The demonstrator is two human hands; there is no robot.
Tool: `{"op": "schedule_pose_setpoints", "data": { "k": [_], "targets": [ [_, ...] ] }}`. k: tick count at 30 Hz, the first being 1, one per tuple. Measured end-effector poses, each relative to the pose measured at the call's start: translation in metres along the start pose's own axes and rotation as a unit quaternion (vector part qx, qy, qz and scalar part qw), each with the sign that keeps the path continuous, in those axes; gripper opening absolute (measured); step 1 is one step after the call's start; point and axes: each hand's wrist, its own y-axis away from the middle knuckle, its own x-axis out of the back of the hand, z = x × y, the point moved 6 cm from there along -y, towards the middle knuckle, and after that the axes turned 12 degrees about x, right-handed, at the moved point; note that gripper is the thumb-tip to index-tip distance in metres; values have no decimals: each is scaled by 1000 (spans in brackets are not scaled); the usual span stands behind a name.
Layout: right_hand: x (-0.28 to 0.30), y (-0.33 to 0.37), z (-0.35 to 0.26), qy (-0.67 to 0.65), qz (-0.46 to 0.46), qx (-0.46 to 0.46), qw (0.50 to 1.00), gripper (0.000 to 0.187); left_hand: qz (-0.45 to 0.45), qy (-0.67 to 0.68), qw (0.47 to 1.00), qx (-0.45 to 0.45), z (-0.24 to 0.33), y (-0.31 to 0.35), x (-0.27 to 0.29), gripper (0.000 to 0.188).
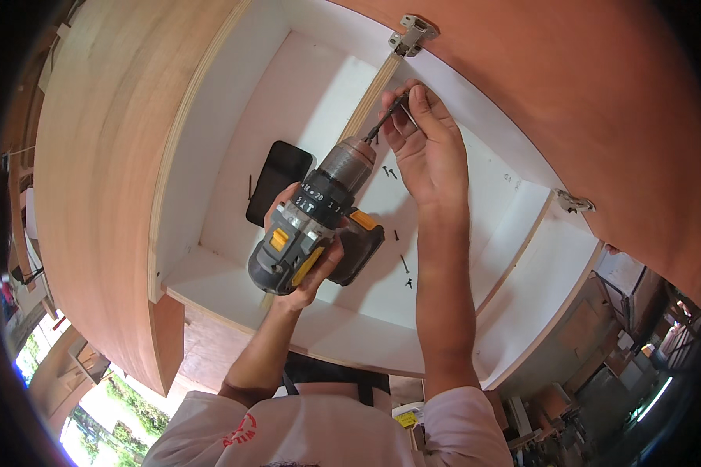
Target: The person uses a cordless drill to attach metal hinges to a wooden cabinet door, then positions a white panel inside the cabinet frame with assistance from another person.
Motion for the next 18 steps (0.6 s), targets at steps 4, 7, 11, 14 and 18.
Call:
{"op": "schedule_pose_setpoints", "data": {
  "k": [4, 7, 11, 14, 18],
  "targets": [
    [-2, -7, 1, 16, -17, 9, 1000, 22, -5, 13, 1000, 1, -7, -6, -1, 90],
    [2, -13, 2, 6, -31, 33, 999, 25, 31, -23, 998, 44, -19, -7, 2, 90],
    [9, -21, 15, -15, -24, 20, 999, 27, -1, 45, 998, 35, -30, -9, -4, 66],
    [11, -16, 20, -48, -22, 10, 999, 21, -15, 90, 995, 39, -37, -4, -9, 48],
    [20, -7, 20, -76, -5, 11, 997, 17, -15, 76, 997, 9, -40, 1, -16, 42]
  ]
}}
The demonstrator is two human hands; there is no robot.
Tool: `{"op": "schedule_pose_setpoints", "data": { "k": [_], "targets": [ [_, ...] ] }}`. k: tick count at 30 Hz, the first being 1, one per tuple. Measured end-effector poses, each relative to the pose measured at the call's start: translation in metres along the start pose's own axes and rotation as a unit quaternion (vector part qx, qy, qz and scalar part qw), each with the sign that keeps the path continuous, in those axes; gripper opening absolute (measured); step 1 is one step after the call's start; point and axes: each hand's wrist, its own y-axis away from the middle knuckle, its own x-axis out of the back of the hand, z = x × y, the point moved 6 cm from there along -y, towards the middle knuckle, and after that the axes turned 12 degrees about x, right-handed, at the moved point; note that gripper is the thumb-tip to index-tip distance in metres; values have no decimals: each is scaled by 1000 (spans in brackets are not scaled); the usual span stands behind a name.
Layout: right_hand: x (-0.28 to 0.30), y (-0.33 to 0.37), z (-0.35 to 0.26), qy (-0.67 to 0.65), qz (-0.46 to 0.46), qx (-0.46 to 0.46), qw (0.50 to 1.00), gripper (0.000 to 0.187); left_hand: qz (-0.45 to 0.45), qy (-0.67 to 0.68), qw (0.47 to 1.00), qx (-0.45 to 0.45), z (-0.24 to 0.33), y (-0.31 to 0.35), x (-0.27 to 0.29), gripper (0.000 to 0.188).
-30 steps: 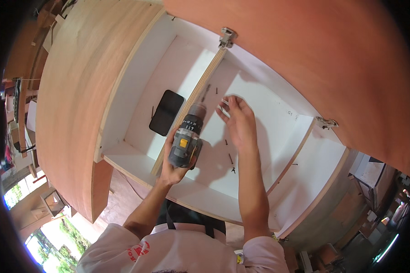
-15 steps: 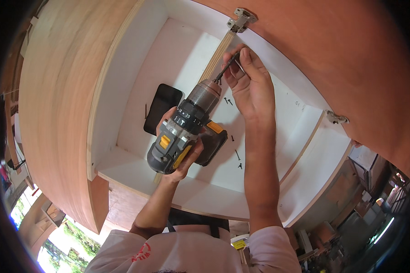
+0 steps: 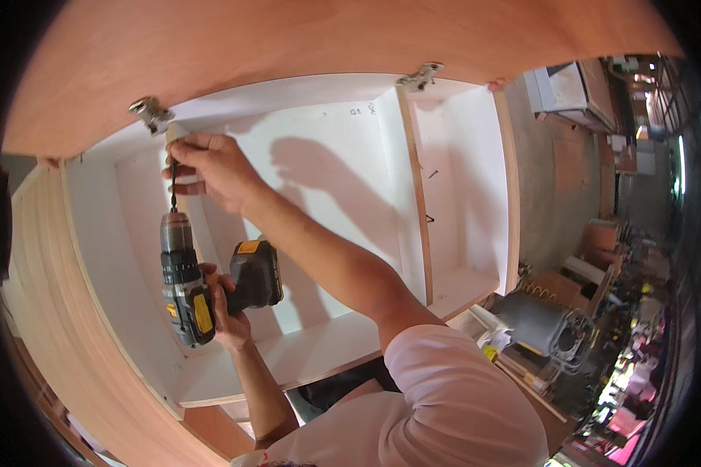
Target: The person uses a cordless drill to attach metal hinges to a wooden cabinet door, then positions a white panel inside the cabinet frame with assistance from another person.
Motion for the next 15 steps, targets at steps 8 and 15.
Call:
{"op": "schedule_pose_setpoints", "data": {
  "k": [8, 15],
  "targets": [
    [21, 23, -15, -84, 82, 6, 993, 17, -28, -125, 991, 30, 9, -4, 0, 79],
    [50, 53, -40, -107, 117, 68, 985, 19, -178, -309, 933, -50, -2, 0, -5, 59]
  ]
}}
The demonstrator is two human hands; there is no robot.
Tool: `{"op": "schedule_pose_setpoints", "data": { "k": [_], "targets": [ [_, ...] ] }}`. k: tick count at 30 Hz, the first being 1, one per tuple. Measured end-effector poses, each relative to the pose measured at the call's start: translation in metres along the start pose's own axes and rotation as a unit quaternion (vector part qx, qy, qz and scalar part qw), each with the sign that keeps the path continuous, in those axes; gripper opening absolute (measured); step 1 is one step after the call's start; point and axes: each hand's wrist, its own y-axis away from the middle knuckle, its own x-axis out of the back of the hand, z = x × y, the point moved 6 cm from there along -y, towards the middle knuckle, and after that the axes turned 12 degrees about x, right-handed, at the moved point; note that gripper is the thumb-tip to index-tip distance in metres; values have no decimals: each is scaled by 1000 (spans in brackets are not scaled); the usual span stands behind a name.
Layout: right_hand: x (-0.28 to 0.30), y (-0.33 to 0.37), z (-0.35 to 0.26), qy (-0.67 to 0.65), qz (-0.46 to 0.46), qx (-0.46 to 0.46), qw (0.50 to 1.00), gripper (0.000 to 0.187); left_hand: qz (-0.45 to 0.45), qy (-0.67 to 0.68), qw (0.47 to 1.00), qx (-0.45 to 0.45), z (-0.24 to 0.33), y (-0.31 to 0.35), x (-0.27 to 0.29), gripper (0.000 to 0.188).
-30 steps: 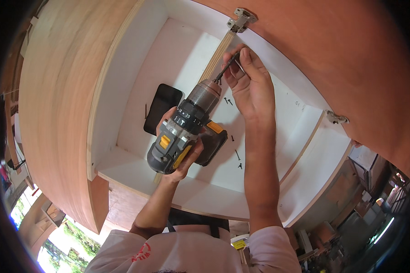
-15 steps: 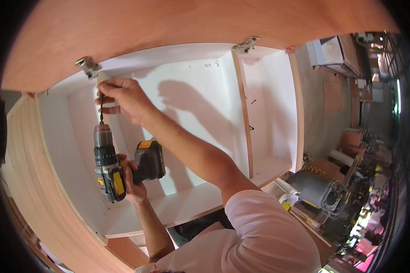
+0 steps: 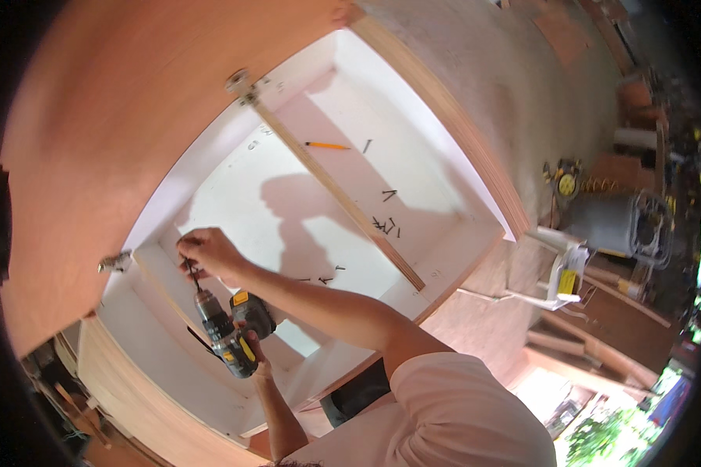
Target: The person uses a cordless drill to attach metal hinges to a wooden cabinet door, then positions a white panel inside the cabinet frame with assistance from another person.
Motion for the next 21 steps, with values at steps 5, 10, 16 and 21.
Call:
{"op": "schedule_pose_setpoints", "data": {
  "k": [5, 10, 16, 21],
  "targets": [
    [7, 7, 9, 64, -28, 64, 996, 23, -46, -111, 993, 3, -10, 2, -3, 54],
    [0, -6, 21, 119, -34, 84, 989, 18, -88, -173, 981, -20, -7, -1, 2, 67],
    [16, 3, -45, 218, 117, 351, 903, 13, -93, -194, 976, -31, -26, 1, 25, 68],
    [50, 27, -100, 163, 90, 353, 917, 11, -50, -260, 963, 41, -29, 0, 26, 63]
  ]
}}
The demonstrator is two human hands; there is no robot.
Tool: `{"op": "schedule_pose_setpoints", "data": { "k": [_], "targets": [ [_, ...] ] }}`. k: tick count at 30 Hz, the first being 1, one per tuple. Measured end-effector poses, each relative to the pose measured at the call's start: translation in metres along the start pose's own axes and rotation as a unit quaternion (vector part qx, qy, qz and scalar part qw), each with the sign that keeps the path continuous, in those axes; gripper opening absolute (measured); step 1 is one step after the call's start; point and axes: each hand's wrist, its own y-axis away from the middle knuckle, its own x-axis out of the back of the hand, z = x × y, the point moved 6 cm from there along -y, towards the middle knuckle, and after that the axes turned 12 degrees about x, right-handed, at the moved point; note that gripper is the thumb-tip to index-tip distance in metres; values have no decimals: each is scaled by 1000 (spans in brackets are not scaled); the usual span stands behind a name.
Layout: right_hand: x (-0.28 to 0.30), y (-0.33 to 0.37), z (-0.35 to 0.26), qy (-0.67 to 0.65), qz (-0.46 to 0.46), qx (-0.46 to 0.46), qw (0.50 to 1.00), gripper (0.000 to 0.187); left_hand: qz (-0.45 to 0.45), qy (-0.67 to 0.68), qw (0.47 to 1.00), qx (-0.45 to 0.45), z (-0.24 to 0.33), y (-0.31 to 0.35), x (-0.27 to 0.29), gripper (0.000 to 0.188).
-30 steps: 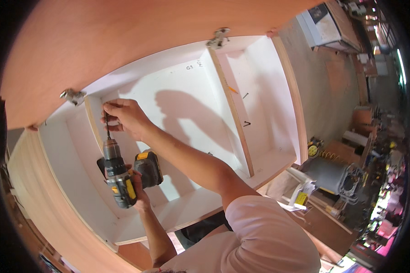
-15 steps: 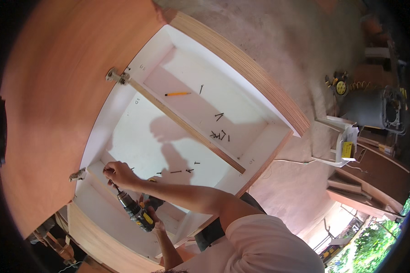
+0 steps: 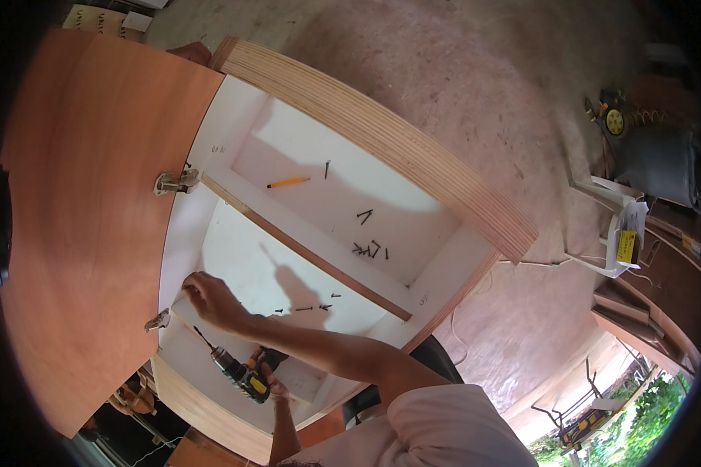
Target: The person uses a cordless drill to attach metal hinges to a wooden cabinet door, then positions a white panel inside the cabinet frame with assistance from another person.
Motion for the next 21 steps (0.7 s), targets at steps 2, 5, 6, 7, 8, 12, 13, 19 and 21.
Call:
{"op": "schedule_pose_setpoints", "data": {
  "k": [2, 5, 6, 7, 8, 12, 13, 19, 21],
  "targets": [
    [28, -6, -10, -18, 8, -18, 1000, 10, -4, 8, 1000, 12, 7, 0, -3, 60],
    [73, -15, -23, -44, 44, -51, 997, 9, -1, 20, 1000, 10, 15, -1, -5, 55],
    [87, -22, -26, -46, 54, -58, 996, 11, -3, 23, 1000, 2, 17, -1, -6, 53],
    [106, -34, -34, -19, 83, -33, 996, 14, 3, 12, 1000, 5, 16, -1, -6, 52],
    [126, -45, -34, -24, 110, -62, 992, 17, 11, 4, 1000, 6, 15, 0, -5, 51],
    [186, -112, -50, -94, 198, -24, 975, 16, 12, -13, 1000, 26, 9, 2, -3, 48],
    [191, -132, -45, -164, 215, -55, 961, 14, 16, -12, 999, 35, 7, 3, -2, 48],
    [189, -205, -31, -242, 274, -25, 930, 15, 27, 6, 999, 20, 9, 2, -4, 48],
    [183, -209, -24, -255, 277, -29, 926, 16, 31, 25, 999, 25, 10, 1, -5, 47]
  ]
}}
